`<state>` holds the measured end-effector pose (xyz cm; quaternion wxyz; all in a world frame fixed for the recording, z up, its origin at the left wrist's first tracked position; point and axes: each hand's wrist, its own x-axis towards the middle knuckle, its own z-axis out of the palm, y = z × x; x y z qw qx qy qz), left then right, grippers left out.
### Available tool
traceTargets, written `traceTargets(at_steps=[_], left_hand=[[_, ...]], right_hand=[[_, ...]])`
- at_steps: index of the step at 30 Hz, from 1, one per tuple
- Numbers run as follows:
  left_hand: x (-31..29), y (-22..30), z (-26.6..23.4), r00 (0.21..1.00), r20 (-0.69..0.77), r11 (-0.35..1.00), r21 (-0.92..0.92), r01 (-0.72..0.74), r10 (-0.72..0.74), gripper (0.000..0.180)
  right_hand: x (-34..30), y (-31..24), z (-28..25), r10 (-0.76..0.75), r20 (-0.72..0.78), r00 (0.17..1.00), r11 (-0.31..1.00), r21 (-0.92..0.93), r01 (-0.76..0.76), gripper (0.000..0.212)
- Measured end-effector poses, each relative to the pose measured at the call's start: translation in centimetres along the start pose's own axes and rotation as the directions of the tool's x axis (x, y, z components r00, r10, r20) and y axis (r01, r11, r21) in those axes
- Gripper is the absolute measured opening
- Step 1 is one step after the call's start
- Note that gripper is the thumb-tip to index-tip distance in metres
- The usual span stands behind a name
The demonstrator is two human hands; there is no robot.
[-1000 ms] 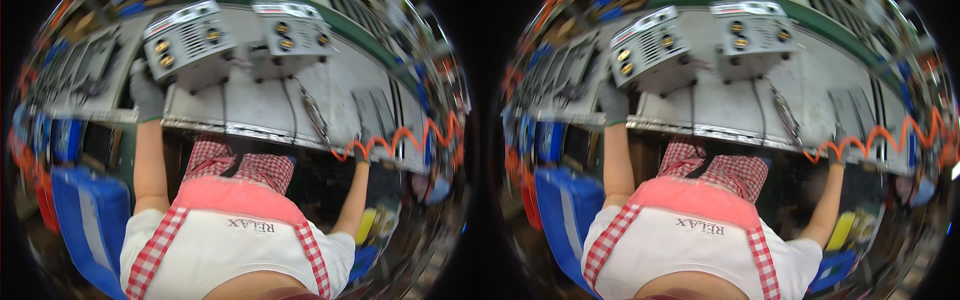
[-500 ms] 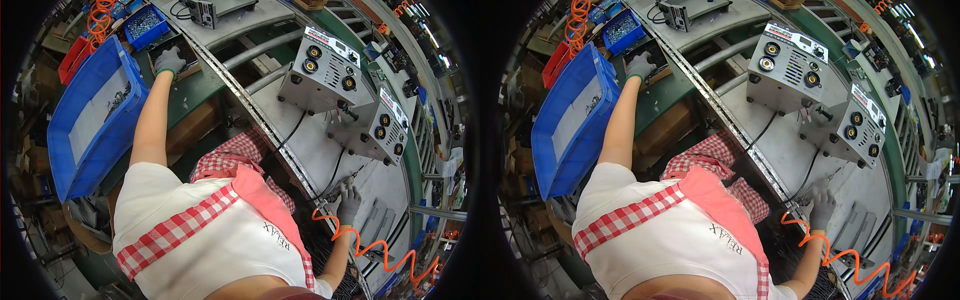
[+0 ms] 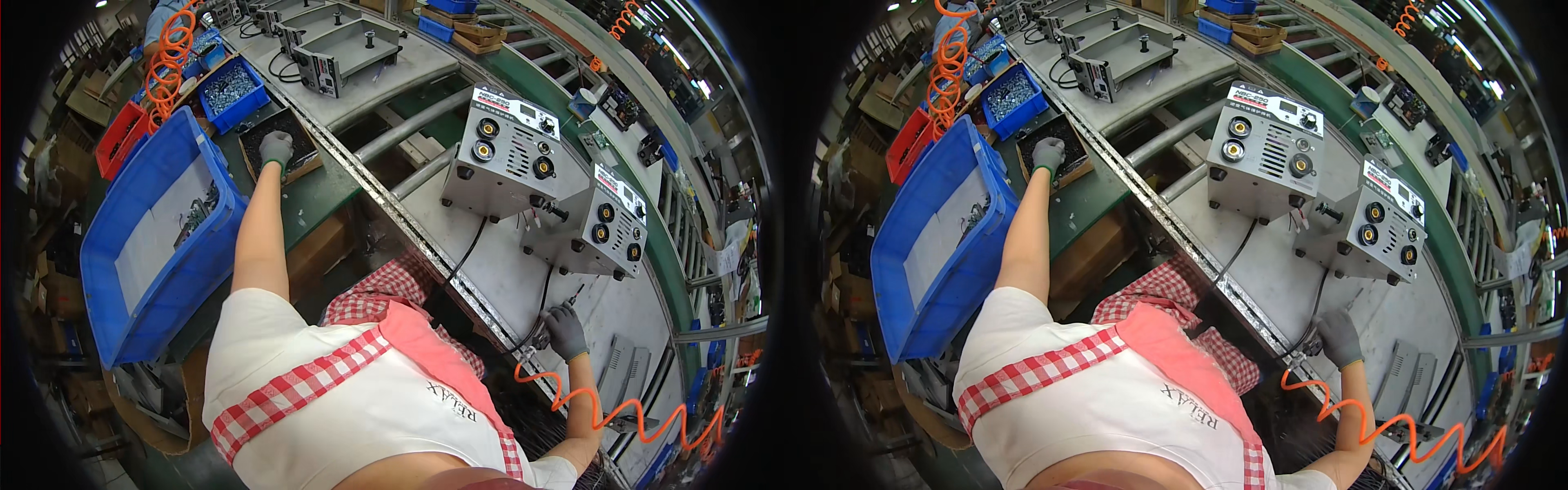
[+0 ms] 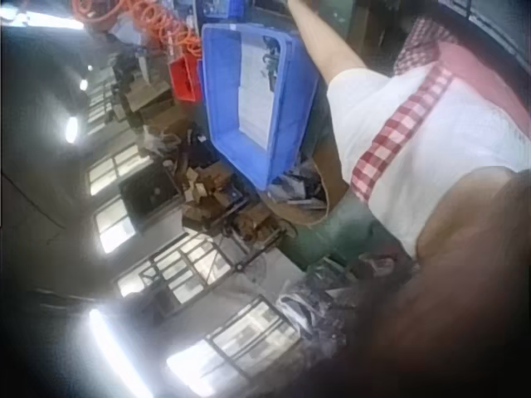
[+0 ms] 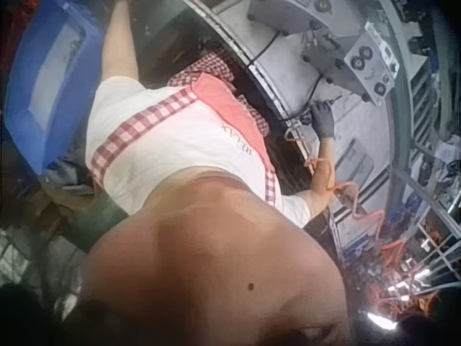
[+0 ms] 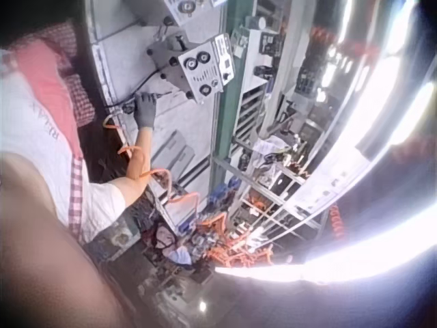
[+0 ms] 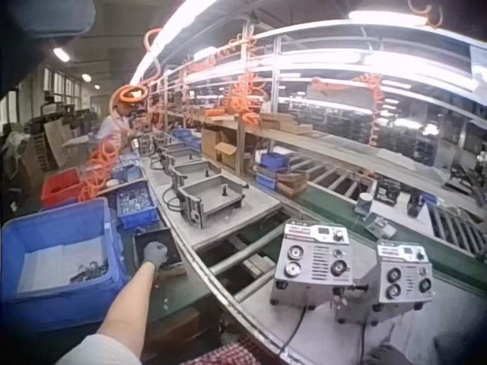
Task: The person assembles electronic components and secures metal housings with screws using an electric screwdriver.
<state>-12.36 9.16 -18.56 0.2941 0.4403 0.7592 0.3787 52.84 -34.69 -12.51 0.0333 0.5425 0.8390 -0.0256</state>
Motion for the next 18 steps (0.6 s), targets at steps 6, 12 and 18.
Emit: traceTargets(at_steps=[6, 12, 18], left_hand=[[0.0, 1.4, -2.4, 0.932, 0.36, -0.064, -0.932, 0.358, -0.034, 0.011], [-10.0, 10.0, -2.2, 0.906, 0.393, 0.179, -0.914, 0.365, 0.158, 0.017], [-29.5, 17.7, 2.0, 0.283, 0.906, 0.493, -0.41, 0.767, 0.315, 0.02]], right_hand=[[-1.0, -5.2, -3.4, 0.41, -0.506, 0.759, 0.882, 0.431, -0.188, 0.041], [-2.6, -8.1, -14.5, 0.542, -0.783, 0.307, 0.497, 0.593, 0.633, 0.025], [3.6, -14.8, -23.1, 0.728, -0.653, -0.209, 0.538, 0.355, 0.764, 0.041]])
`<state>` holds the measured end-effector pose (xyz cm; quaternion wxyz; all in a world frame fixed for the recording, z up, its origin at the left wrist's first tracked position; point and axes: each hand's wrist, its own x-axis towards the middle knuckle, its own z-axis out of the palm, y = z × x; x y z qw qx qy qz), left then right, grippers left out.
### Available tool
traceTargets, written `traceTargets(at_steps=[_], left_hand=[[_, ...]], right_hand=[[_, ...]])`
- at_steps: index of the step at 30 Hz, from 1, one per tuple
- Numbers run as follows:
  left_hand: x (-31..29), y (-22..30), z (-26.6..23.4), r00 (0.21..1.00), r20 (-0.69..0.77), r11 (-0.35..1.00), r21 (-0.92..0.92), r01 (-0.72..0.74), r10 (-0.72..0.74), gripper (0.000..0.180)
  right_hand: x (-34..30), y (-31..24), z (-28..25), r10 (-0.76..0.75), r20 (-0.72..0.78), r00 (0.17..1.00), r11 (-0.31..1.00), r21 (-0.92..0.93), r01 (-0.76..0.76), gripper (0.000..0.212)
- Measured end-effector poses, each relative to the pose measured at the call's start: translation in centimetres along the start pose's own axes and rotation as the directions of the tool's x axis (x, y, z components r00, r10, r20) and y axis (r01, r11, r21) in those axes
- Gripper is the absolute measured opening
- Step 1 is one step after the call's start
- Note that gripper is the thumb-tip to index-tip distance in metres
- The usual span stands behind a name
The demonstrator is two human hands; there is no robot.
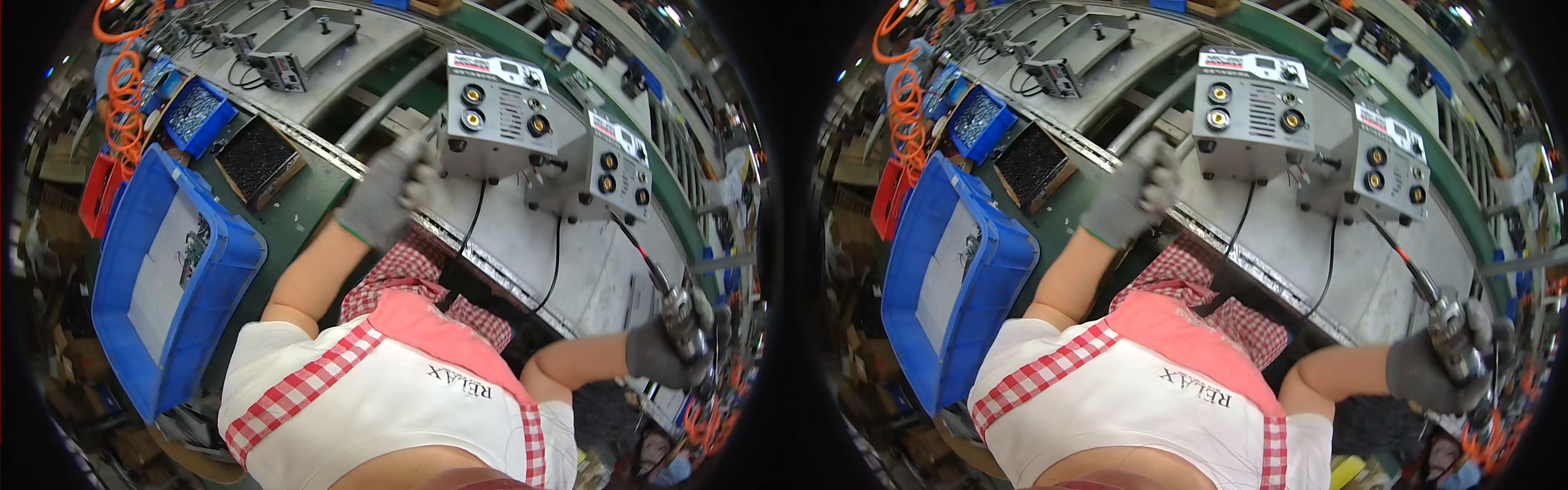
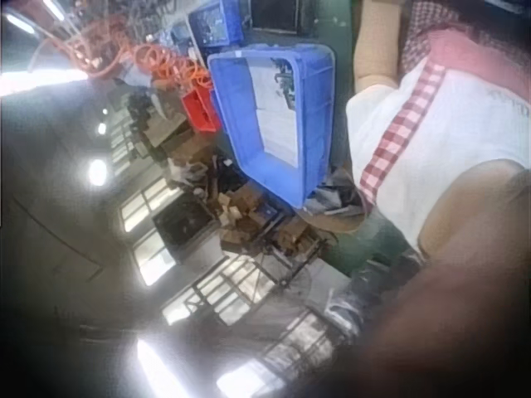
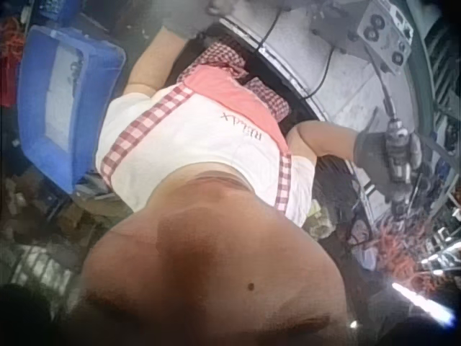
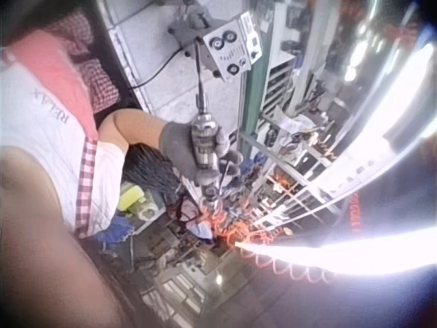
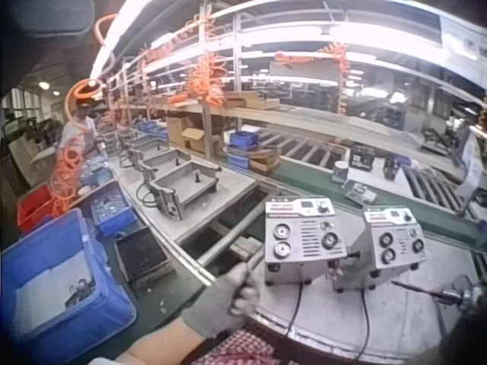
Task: The person assembles electronic components and secures metal housings with screws using an electric screwdriver.
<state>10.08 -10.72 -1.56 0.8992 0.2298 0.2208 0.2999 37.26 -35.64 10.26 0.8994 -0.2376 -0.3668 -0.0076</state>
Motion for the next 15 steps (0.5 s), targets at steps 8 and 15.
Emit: traceTargets(at_steps=[8, 15], left_hand=[[0.3, -4.9, 5.7, 0.971, 0.225, 0.996, -0.022, 0.082, -0.075, 0.024], [0.3, -5.1, 4.7, 0.99, 0.12, 0.989, -0.117, 0.091, -0.077, 0.023]], right_hand=[[-5.0, 6.5, 6.3, 0.186, 0.162, 0.969, 0.958, 0.191, -0.215, 0.047], [-6.4, 8.1, 6.6, 0.074, 0.356, 0.931, 0.974, 0.174, -0.144, 0.045]])
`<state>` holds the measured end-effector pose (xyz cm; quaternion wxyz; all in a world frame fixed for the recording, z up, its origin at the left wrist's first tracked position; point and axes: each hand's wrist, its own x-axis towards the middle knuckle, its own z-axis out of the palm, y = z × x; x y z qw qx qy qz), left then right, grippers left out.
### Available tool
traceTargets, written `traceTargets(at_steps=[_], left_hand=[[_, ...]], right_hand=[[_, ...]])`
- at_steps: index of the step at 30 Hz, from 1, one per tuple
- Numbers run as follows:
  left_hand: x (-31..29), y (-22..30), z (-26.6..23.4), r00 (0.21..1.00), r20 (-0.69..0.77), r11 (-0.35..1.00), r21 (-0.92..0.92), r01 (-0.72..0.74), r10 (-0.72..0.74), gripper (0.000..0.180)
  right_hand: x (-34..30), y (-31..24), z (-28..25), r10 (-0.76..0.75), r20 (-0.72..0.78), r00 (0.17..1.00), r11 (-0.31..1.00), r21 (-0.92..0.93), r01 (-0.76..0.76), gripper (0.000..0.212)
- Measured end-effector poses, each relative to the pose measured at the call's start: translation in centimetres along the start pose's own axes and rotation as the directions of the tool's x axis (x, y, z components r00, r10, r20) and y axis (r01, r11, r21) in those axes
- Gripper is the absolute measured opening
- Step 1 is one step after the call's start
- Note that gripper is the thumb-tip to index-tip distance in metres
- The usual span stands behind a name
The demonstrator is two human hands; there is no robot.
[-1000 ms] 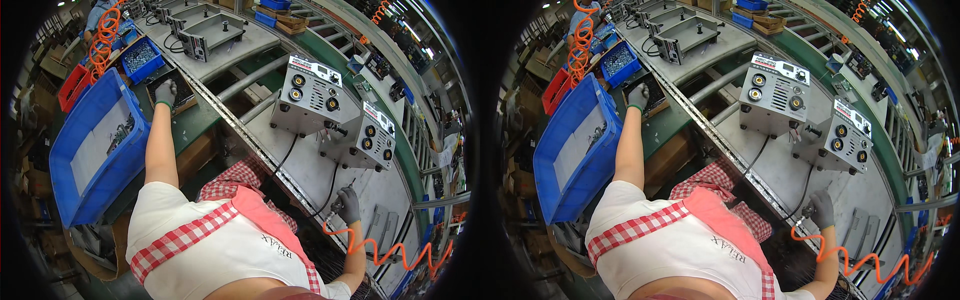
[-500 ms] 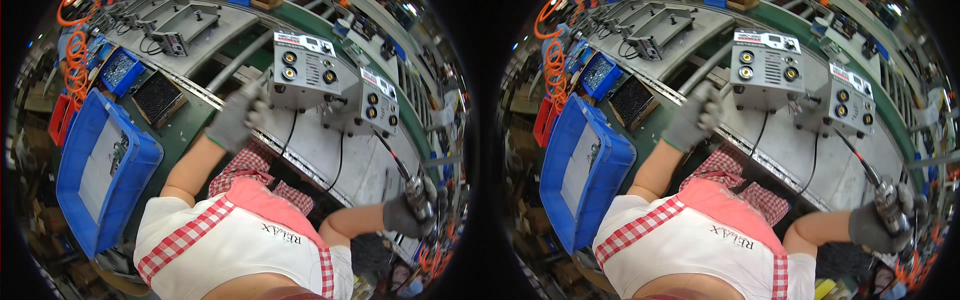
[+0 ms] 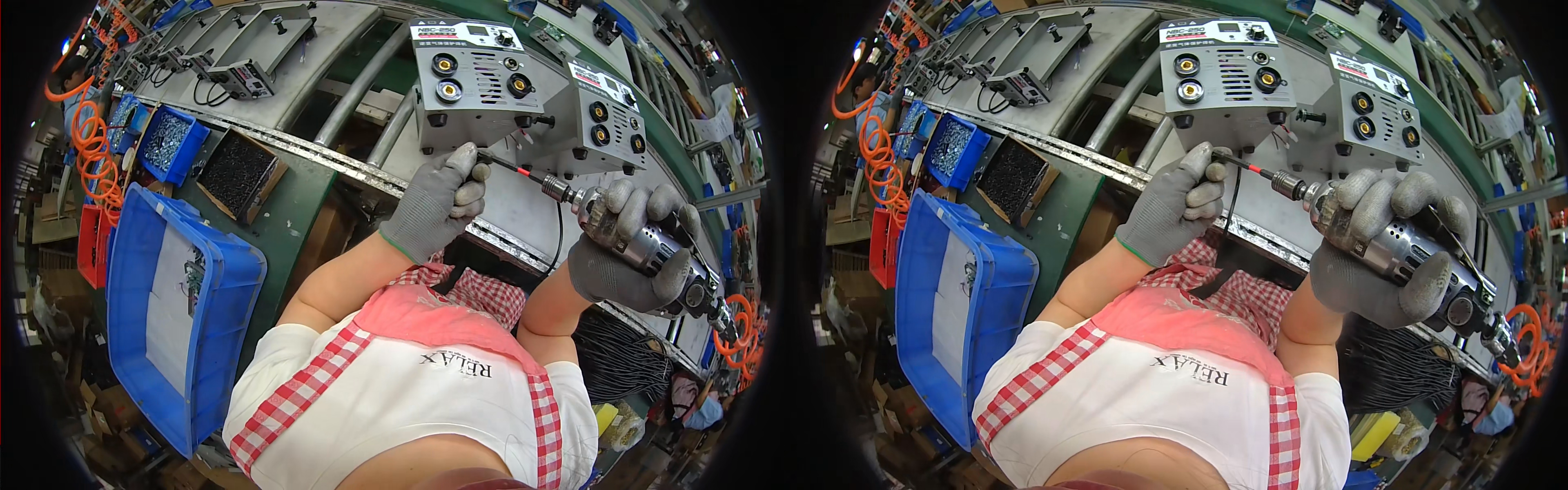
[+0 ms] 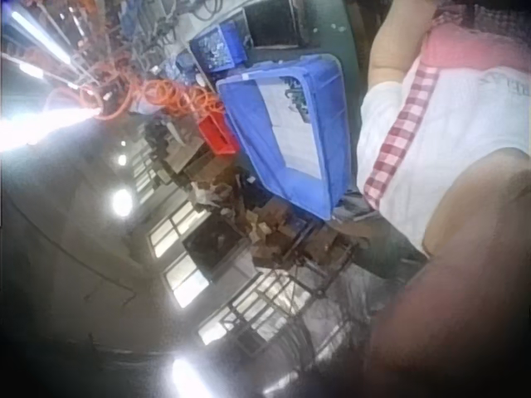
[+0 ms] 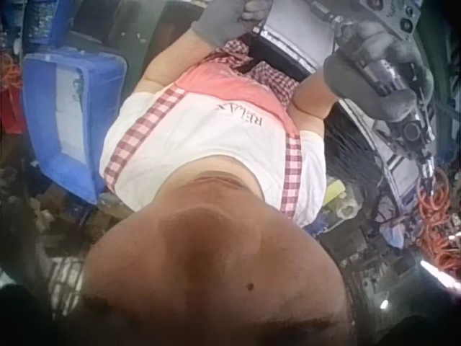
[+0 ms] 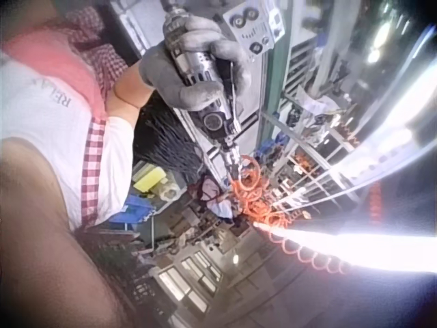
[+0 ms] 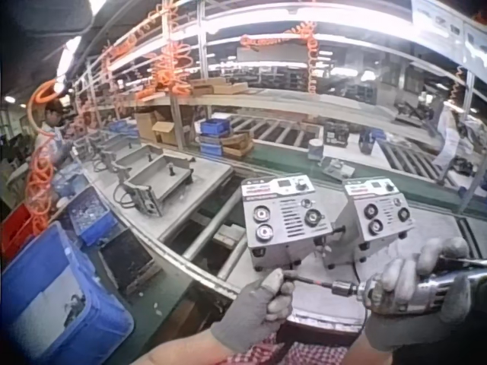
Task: The person assembles electronic components and secures metal housings with screws using an electric screwdriver.
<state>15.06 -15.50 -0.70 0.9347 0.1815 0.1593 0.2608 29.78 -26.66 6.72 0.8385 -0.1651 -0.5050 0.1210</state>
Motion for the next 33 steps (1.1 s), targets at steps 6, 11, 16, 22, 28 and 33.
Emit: traceTargets(at_steps=[6, 11, 16, 22, 28, 33], left_hand=[[0.7, -0.1, -0.9, 0.998, 0.045, 0.993, -0.105, -0.046, 0.051, 0.025], [0.5, 0.1, -0.5, 0.991, 0.034, 0.992, 0.004, -0.126, 0.126, 0.027], [0.4, -0.1, -0.6, 0.961, 0.038, 0.94, 0.202, -0.274, 0.272, 0.027], [1.1, 0.1, -1.6, 0.952, 0.03, 0.891, 0.344, -0.296, 0.305, 0.027], [0.1, -0.9, -2.4, 0.991, 0.018, 0.987, 0.089, -0.134, 0.133, 0.033], [-1.4, 0.3, -2.4, 0.978, -0.008, 0.963, 0.173, 0.207, -0.208, 0.049]], right_hand=[[-0.1, 0.7, 0.2, 0.01, 0.096, 0.995, 1.0, -0.001, -0.01, 0.045], [-0.4, 0.7, -0.3, 0.042, 0.047, 0.998, 0.999, 0.017, -0.042, 0.044], [-0.6, 0.9, 0.0, 0.098, 0.002, 0.995, 0.991, 0.091, -0.098, 0.043], [-0.6, 1.8, -0.4, 0.107, -0.081, 0.991, 0.993, 0.066, -0.102, 0.041], [-0.9, 1.9, 0.4, 0.14, -0.215, 0.967, 0.989, 0.075, -0.127, 0.042], [1.7, 1.8, -2.1, 0.135, -0.065, 0.989, 0.99, 0.046, -0.133, 0.043]])
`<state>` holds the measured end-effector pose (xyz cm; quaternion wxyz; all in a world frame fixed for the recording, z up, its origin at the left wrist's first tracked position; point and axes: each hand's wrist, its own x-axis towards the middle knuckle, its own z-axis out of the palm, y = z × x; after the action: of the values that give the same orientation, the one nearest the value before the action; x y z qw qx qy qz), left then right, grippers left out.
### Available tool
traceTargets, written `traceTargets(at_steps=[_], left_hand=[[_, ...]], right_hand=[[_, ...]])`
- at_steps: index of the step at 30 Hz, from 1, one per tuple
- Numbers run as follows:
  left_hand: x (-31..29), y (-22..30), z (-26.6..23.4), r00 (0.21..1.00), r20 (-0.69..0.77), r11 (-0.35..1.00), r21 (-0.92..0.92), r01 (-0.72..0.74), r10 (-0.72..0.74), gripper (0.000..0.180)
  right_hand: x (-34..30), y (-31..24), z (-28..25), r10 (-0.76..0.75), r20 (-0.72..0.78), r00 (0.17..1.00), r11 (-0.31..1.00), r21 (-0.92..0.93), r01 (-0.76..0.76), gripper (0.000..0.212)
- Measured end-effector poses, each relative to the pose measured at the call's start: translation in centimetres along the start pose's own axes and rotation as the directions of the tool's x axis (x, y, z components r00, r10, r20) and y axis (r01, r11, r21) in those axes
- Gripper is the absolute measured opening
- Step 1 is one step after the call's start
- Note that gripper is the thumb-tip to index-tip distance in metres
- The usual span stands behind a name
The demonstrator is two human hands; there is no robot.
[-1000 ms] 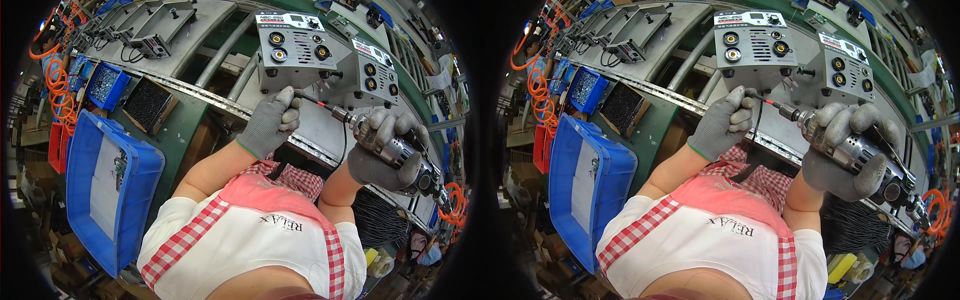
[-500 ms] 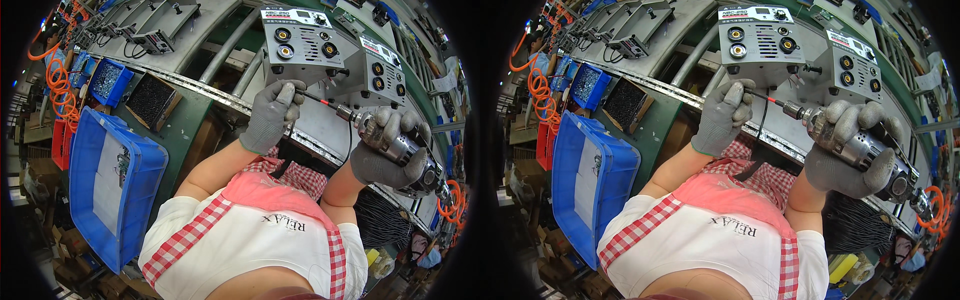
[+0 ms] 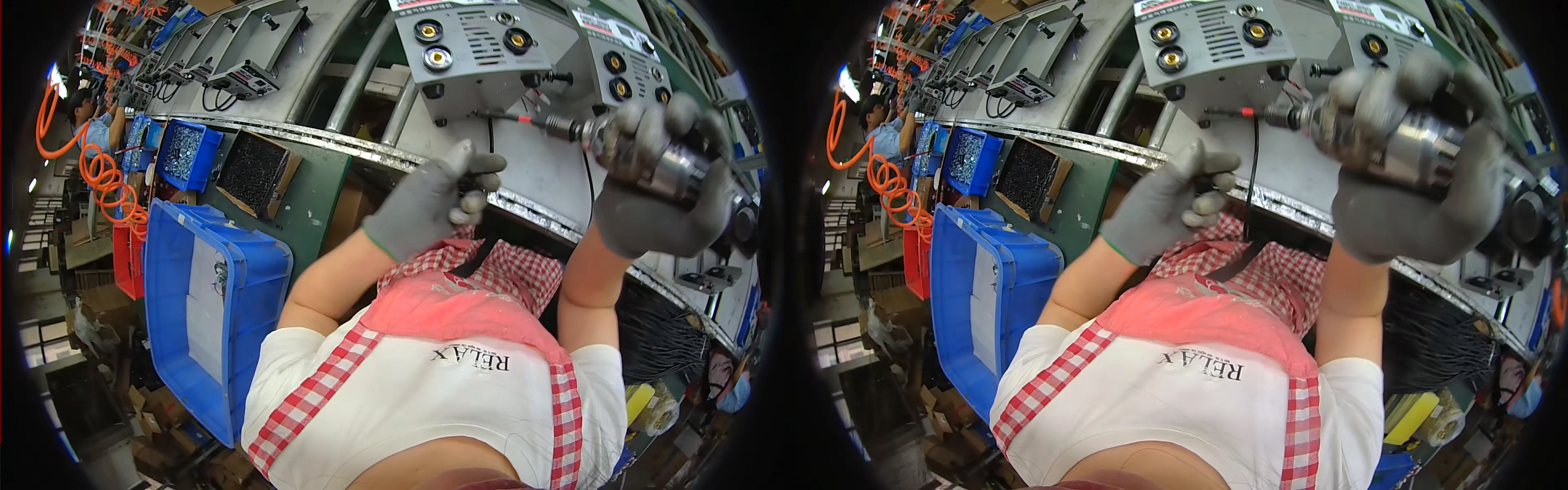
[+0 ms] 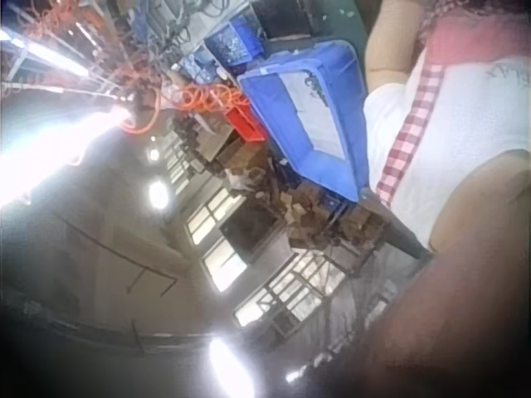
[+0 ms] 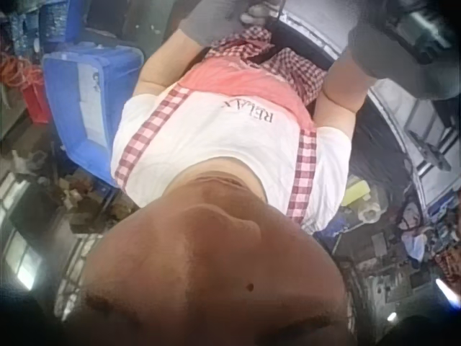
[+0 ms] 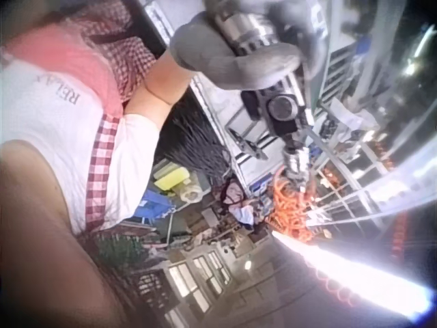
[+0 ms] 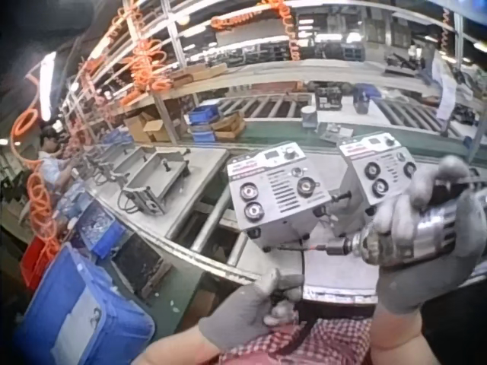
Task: The person assembles electronic components and secures metal housings with screws using an electric screwdriver.
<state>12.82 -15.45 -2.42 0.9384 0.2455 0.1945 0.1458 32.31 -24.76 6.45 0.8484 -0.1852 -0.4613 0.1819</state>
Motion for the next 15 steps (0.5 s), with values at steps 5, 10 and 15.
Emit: traceTargets(at_steps=[5, 10, 15], left_hand=[[-1.6, 6.0, -2.1, 0.963, -0.207, 0.955, 0.274, -0.113, 0.173, 0.036], [-1.9, 7.8, -6.6, 0.931, -0.33, 0.97, 0.23, -0.079, 0.155, 0.031], [-0.6, 7.1, -7.6, 0.786, -0.609, 0.986, 0.166, -0.01, 0.11, 0.032]], right_hand=[[1.4, -2.8, -3.0, 0.135, -0.038, 0.99, 0.991, -0.015, -0.135, 0.049], [-1.7, -3.4, -7.8, 0.292, 0.144, 0.946, 0.954, 0.028, -0.299, 0.046], [-6.1, -4.1, -12.6, 0.372, -0.026, 0.928, 0.928, -0.011, -0.373, 0.041]])
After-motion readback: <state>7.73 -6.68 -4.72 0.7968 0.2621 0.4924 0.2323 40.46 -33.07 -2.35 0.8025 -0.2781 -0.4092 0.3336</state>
